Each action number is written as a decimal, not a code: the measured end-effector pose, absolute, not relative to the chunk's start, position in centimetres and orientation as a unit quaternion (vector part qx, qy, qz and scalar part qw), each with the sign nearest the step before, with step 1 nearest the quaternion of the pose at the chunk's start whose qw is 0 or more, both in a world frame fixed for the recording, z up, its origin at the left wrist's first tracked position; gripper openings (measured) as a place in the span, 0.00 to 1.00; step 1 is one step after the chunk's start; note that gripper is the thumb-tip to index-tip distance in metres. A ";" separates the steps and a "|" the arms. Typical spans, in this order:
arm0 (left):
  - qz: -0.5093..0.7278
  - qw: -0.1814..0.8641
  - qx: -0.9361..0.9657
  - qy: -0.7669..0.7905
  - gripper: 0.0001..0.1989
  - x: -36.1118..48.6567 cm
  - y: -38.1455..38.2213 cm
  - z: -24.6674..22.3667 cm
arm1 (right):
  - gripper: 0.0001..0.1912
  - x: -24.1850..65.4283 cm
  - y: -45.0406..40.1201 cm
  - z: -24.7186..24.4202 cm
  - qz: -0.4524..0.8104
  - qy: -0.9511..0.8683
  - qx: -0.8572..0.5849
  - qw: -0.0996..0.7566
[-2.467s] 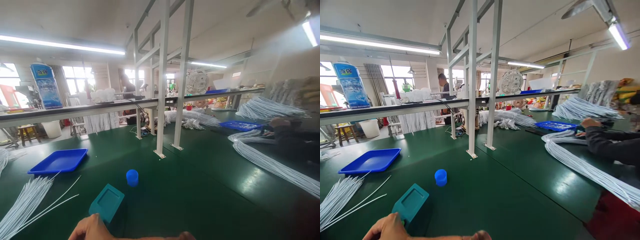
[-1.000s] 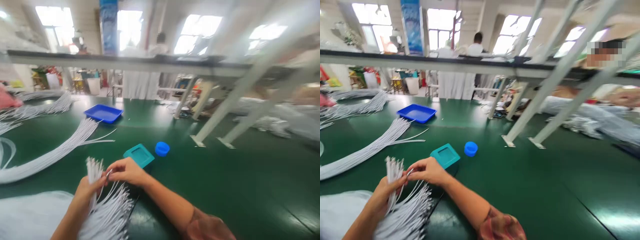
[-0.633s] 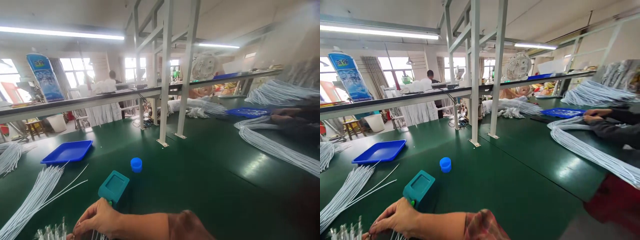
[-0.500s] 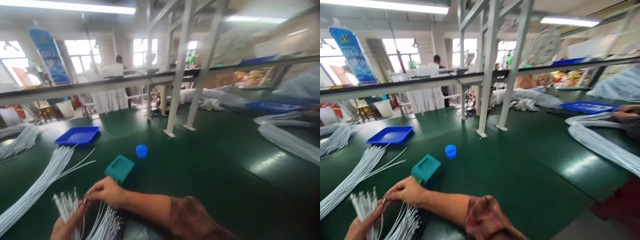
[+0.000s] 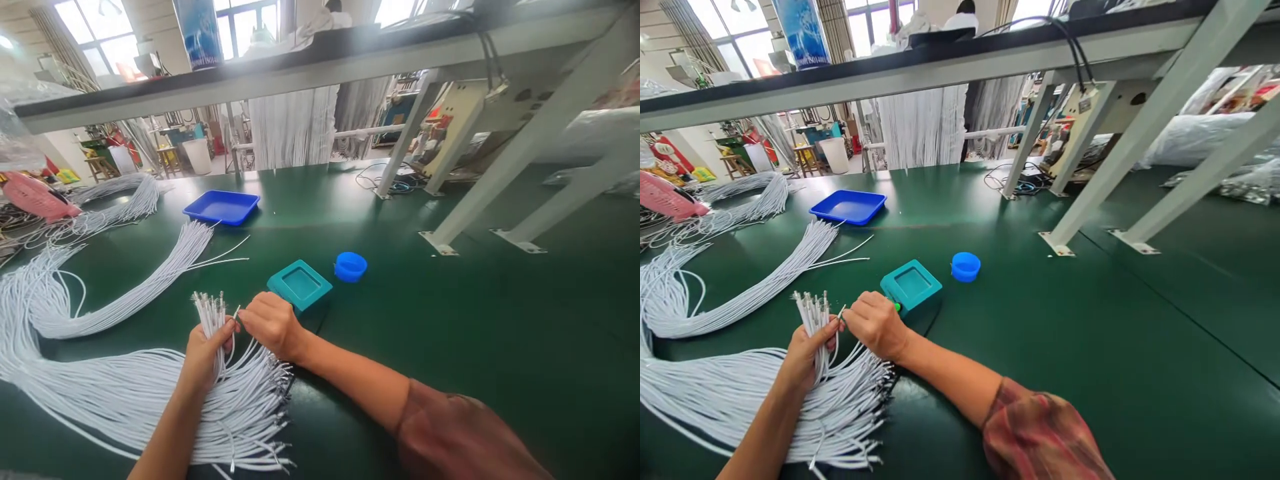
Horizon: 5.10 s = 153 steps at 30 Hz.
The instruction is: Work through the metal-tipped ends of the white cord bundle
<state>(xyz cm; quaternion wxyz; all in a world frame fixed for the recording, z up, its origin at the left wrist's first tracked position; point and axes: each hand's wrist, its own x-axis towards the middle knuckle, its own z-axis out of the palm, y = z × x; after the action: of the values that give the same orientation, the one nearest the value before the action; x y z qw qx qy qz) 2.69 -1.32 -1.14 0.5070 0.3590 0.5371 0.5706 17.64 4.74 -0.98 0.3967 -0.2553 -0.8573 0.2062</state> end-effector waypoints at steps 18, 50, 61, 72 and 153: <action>0.537 0.477 0.415 0.559 0.12 2.3 -1.6 -1.8 | 0.03 18.3 5.7 1.1 0.451 -0.755 -0.304 0.366; 0.556 0.543 0.384 0.499 0.09 2.1 -1.4 -1.5 | 0.12 17.2 4.0 -1.5 0.235 -0.818 -0.297 0.434; 0.559 0.591 0.348 0.466 0.19 2.4 -1.5 -0.5 | 0.14 18.1 5.2 1.0 0.448 -0.770 -0.338 0.305; 0.516 0.617 0.288 0.520 0.18 2.5 -0.4 -1.6 | 0.10 18.8 6.6 -0.5 0.042 -0.939 -0.279 0.198; 0.557 0.458 0.372 0.584 0.14 2.8 -1.4 -1.8 | 0.03 17.7 4.9 0.1 0.498 -0.682 -0.380 0.377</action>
<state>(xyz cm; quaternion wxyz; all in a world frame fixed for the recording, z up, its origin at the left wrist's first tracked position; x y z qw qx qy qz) 2.83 -1.43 -1.81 0.4579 0.3719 0.5841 0.5575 17.65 4.91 0.12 0.3768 -0.3799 -0.6822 0.4983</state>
